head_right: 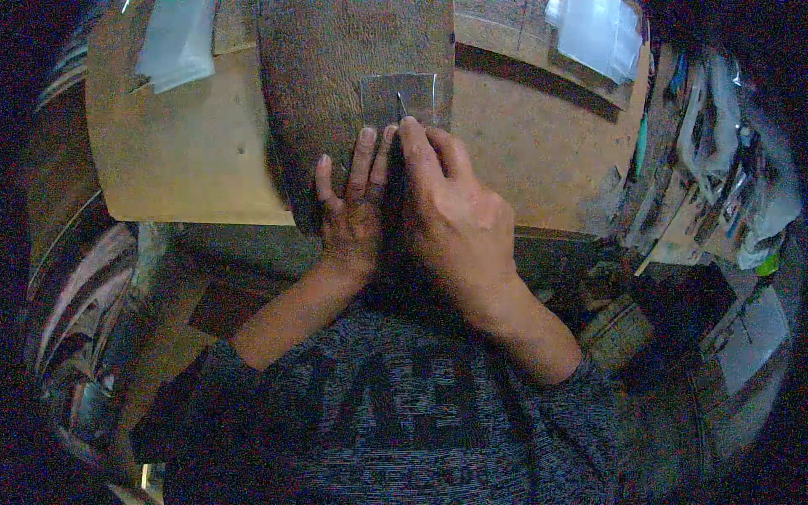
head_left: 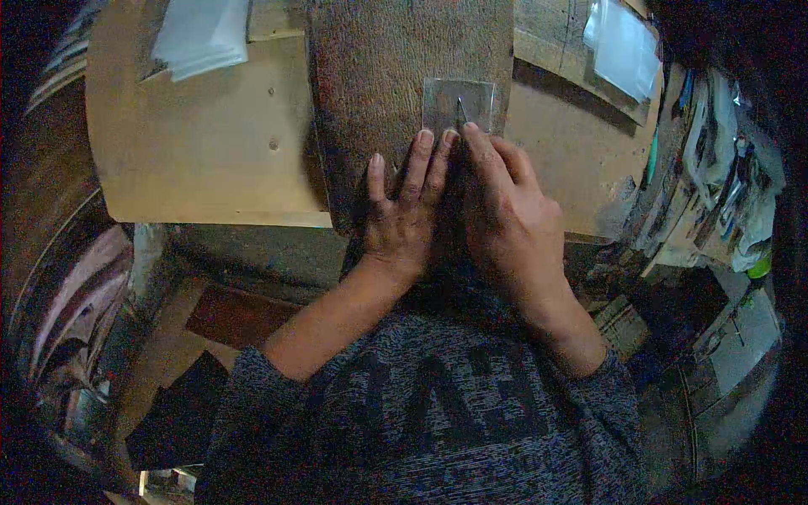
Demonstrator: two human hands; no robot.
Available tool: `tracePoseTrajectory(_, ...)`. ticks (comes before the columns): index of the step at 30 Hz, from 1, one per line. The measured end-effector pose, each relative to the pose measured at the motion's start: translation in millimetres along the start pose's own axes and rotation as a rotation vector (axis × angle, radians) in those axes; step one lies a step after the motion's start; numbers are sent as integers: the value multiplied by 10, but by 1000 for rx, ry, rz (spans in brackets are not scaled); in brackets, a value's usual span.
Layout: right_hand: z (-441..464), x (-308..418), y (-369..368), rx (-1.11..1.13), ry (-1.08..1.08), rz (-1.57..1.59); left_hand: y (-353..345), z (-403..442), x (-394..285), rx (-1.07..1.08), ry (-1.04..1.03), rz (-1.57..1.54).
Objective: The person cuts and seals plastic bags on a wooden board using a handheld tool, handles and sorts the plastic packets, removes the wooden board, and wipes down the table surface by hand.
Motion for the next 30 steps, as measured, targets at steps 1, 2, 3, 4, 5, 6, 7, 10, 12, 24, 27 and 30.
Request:
tracePoseTrajectory(1, 5, 7, 2, 0, 0, 0, 6, 0, 0, -17, -2, 28)
tracePoseTrajectory(2, 9, 2, -6, 18, -17, -9, 14, 3, 3, -17, -2, 28)
tracePoseTrajectory(3, 9, -7, -14, 35, -34, -19, 23, 7, 4, -14, -10, 50)
tracePoseTrajectory(4, 9, -8, -13, 34, -34, -19, 26, 9, 5, -12, -18, 73)
tracePoseTrajectory(5, 10, -3, -4, 17, -22, -12, 20, 11, 6, -12, -17, 73)
tracePoseTrajectory(6, 9, 3, 4, 0, -9, -5, 11, 10, 6, -25, -18, 91)
tracePoseTrajectory(7, 7, 1, 3, 0, -9, -5, 5, 7, 2, -37, -19, 109)
tracePoseTrajectory(10, -4, -28, -21, 20, -25, -17, -7, -3, -14, -14, 13, 13)
tracePoseTrajectory(12, 6, 1, -12, -18, 64, -72, 12, -1, -9, -11, 14, 11)
tracePoseTrajectory(24, 50, -4, 9, 84, -21, -86, 5, 5, -17, -36, 16, 51)
tracePoseTrajectory(27, 85, 13, 42, 159, -66, -76, -4, 4, -22, -11, 22, 27)
tracePoseTrajectory(30, 70, 3, 53, 116, -32, -41, 14, 4, -23, 19, 27, -24)
Point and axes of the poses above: each hand's wrist, its own z-axis towards the middle knuckle, its own y-axis out of the back of the hand, x = y × z, the point moved 7 cm from there along z, towards the middle knuckle, and after that the axes turned 15 degrees about y, right-handed, at the moved point
